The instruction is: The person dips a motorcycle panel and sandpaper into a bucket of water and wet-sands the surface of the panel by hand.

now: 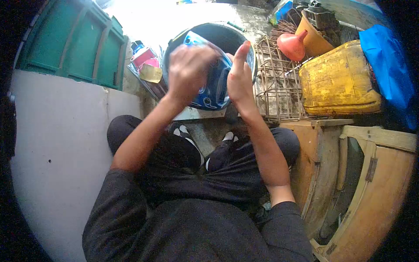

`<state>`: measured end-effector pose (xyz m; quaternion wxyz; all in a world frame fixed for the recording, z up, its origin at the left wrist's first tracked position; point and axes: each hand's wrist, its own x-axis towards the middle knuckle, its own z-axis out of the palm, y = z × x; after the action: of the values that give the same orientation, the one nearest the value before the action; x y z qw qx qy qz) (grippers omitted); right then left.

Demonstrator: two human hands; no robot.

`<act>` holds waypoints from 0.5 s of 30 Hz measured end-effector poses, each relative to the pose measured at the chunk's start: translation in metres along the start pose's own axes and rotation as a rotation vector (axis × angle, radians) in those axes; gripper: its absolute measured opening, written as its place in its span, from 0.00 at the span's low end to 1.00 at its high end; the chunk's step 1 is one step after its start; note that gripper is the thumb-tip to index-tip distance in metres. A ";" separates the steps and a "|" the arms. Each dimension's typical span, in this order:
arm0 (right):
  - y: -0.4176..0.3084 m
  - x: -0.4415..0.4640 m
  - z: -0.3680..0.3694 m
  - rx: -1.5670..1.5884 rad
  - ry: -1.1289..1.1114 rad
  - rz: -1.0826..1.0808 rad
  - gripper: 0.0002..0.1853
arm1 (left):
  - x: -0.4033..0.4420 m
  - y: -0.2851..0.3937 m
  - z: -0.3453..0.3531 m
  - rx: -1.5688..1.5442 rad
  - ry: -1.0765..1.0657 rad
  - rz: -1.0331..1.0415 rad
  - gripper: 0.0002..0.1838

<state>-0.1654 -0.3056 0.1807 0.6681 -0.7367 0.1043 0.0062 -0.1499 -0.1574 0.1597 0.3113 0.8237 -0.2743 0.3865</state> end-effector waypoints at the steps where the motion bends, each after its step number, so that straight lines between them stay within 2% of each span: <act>1: -0.006 -0.001 0.003 0.003 0.052 -0.010 0.60 | 0.005 -0.013 0.003 -0.004 0.024 -0.143 0.14; 2: -0.018 -0.009 -0.004 -0.072 -0.046 0.020 0.60 | 0.004 -0.017 0.002 0.011 0.025 -0.151 0.14; 3: -0.017 -0.010 -0.005 -0.067 -0.043 0.017 0.60 | 0.003 -0.019 0.001 0.029 0.024 -0.159 0.14; 5: -0.014 -0.007 -0.004 -0.192 0.004 -0.085 0.60 | -0.011 0.004 0.006 -0.168 -0.008 0.008 0.13; 6: -0.022 -0.010 0.000 -0.073 0.026 -0.004 0.59 | -0.012 0.016 -0.001 -0.204 -0.049 0.088 0.14; 7: -0.022 -0.010 -0.003 -0.079 -0.004 -0.012 0.60 | -0.009 0.016 0.000 -0.178 -0.039 0.142 0.14; 9: 0.000 0.002 0.002 0.038 0.023 -0.020 0.60 | -0.001 0.002 0.001 -0.016 0.008 -0.004 0.13; 10: -0.015 -0.006 -0.004 -0.071 -0.071 0.014 0.61 | 0.006 -0.010 0.001 0.017 0.028 -0.122 0.13; 11: -0.012 -0.007 -0.001 -0.134 -0.009 -0.054 0.60 | 0.009 -0.013 -0.001 0.026 0.035 -0.233 0.13; 14: -0.021 -0.010 -0.002 -0.222 -0.015 -0.053 0.61 | -0.005 0.005 -0.004 -0.146 -0.046 -0.030 0.14; 15: -0.022 -0.011 0.000 -0.151 -0.011 -0.043 0.61 | -0.006 0.016 -0.007 -0.259 -0.056 0.038 0.15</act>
<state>-0.1723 -0.3022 0.2036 0.6112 -0.7870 0.0838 0.0038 -0.1678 -0.1616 0.1638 0.4001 0.7818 -0.3459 0.3303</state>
